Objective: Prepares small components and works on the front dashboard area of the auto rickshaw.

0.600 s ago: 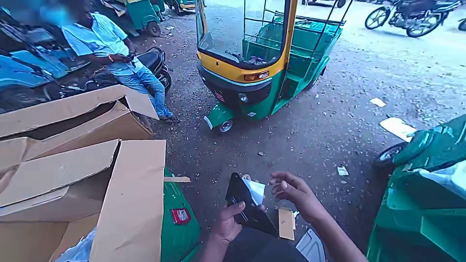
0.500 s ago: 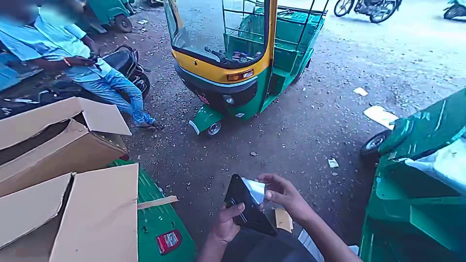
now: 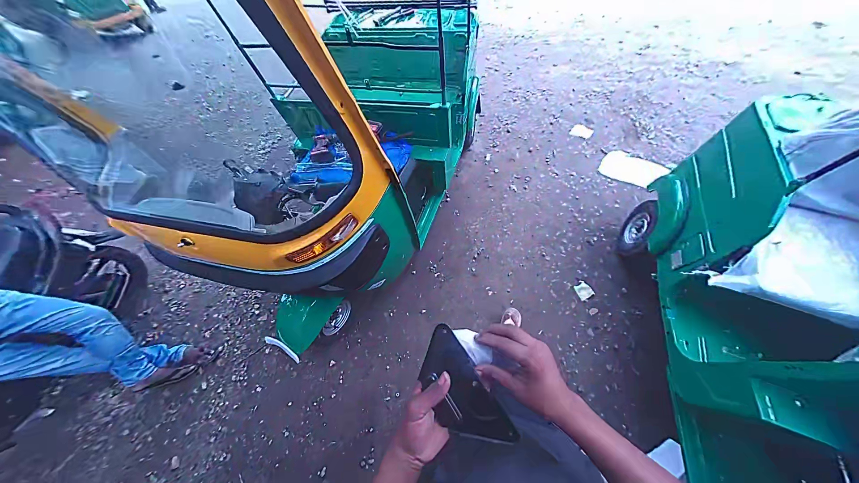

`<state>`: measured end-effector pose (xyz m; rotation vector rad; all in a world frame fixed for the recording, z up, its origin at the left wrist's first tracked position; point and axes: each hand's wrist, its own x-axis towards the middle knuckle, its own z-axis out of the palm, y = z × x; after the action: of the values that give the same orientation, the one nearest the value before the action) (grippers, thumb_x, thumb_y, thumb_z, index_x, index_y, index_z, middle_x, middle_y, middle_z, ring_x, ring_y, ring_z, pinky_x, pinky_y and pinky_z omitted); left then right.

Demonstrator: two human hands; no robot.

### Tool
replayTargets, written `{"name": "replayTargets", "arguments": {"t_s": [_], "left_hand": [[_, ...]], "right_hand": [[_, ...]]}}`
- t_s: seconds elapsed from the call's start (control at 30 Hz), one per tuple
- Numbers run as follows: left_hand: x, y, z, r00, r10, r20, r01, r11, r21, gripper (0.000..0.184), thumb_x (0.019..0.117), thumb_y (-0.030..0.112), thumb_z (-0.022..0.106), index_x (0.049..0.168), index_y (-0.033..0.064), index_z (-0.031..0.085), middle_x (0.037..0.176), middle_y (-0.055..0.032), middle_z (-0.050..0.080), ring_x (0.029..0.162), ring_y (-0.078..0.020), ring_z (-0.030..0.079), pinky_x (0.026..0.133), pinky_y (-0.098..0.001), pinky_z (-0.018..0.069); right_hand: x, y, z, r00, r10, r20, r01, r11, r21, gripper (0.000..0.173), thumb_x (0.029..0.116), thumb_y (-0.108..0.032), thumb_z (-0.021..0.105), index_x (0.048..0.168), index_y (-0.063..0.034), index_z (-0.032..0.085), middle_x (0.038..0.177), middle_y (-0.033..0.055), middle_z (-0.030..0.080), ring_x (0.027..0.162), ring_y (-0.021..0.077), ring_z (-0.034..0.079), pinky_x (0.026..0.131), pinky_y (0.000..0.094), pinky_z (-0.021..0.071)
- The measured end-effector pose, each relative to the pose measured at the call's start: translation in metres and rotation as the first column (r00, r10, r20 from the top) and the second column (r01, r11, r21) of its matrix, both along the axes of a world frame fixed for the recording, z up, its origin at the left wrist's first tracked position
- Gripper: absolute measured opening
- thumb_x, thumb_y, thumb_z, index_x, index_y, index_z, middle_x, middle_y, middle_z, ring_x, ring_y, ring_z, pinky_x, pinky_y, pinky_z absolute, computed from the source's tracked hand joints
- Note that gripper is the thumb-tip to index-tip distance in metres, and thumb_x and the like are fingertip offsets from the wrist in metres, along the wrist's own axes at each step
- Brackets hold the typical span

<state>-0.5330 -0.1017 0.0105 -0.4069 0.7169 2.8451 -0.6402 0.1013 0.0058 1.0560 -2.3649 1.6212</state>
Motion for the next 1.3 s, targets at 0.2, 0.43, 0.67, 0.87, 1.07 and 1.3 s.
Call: {"name": "replayTargets", "arguments": {"t_s": [0.2,0.43,0.67,0.87,1.07,1.3], "left_hand": [[-0.167,0.04,-0.003,0.984,0.172,0.043,-0.155,0.953,-0.259,0.051,0.0933,0.031,0.076,0.132,0.0028,0.057,0.115,-0.0199,0.073,0.105,-0.03,0.073,0.095,-0.0515,0.0598],[-0.318,0.063,0.027,0.86,0.503,0.083,-0.44,0.815,-0.377,0.062,0.0783,0.022,0.089,0.127,-0.0006,0.057,0.106,-0.0196,0.074,0.094,-0.0288,0.076,0.087,-0.0508,0.0631],[-0.435,-0.007,0.006,0.896,0.414,-0.161,-0.423,0.687,-0.591,0.033,0.0912,0.024,0.078,0.12,0.0099,0.07,0.109,-0.0093,0.076,0.1,-0.0189,0.074,0.093,-0.0406,0.0616],[-0.546,-0.062,0.008,0.931,0.156,-0.329,-0.355,0.585,-0.729,0.032,0.0972,0.025,0.071,0.126,0.011,0.069,0.118,-0.0036,0.074,0.109,-0.0135,0.071,0.099,-0.0345,0.0587],[-0.616,-0.097,0.024,0.925,0.116,-0.361,-0.355,0.598,-0.719,0.049,0.097,0.029,0.071,0.142,0.0153,0.059,0.137,-0.0013,0.066,0.122,-0.0118,0.064,0.107,-0.0345,0.0531],[-0.694,-0.106,0.008,0.82,0.508,-0.265,-0.567,0.652,-0.504,0.054,0.0976,0.032,0.07,0.145,0.0103,0.056,0.133,-0.0081,0.068,0.117,-0.0177,0.067,0.104,-0.0393,0.0553]], "right_hand": [[-0.176,0.001,-0.011,0.981,-0.186,-0.048,0.181,0.979,-0.096,0.015,0.0988,-0.023,0.069,0.098,-0.0123,0.079,0.099,-0.0004,0.075,0.095,0.0098,0.069,0.085,0.0281,0.0586],[-0.378,-0.013,0.032,0.986,-0.145,-0.083,0.148,0.988,0.041,0.023,0.0997,-0.03,0.066,0.091,-0.0116,0.077,0.084,0.0001,0.071,0.084,0.0103,0.067,0.077,0.0263,0.0559],[-0.499,-0.07,0.04,0.995,0.044,0.092,-0.032,0.992,-0.12,0.018,0.092,-0.027,0.079,0.091,-0.0101,0.074,0.086,-0.0012,0.071,0.076,0.0073,0.067,0.067,0.0256,0.0584],[-0.591,-0.127,0.038,0.806,0.338,0.487,-0.236,0.937,-0.259,0.047,0.0889,-0.033,0.082,0.124,-0.0032,0.071,0.115,0.0076,0.073,0.094,0.0161,0.073,0.084,0.034,0.0647],[-0.679,-0.169,0.038,0.632,0.532,0.564,-0.31,0.84,-0.445,0.036,0.1017,-0.019,0.066,0.129,0.0041,0.066,0.121,0.0144,0.071,0.099,0.0212,0.072,0.09,0.0387,0.0625],[-0.772,-0.237,0.028,0.811,0.508,0.289,-0.458,0.86,-0.227,0.02,0.1035,-0.017,0.062,0.103,-0.0059,0.079,0.107,0.0041,0.077,0.1,0.0127,0.073,0.091,0.0334,0.0611]]}}
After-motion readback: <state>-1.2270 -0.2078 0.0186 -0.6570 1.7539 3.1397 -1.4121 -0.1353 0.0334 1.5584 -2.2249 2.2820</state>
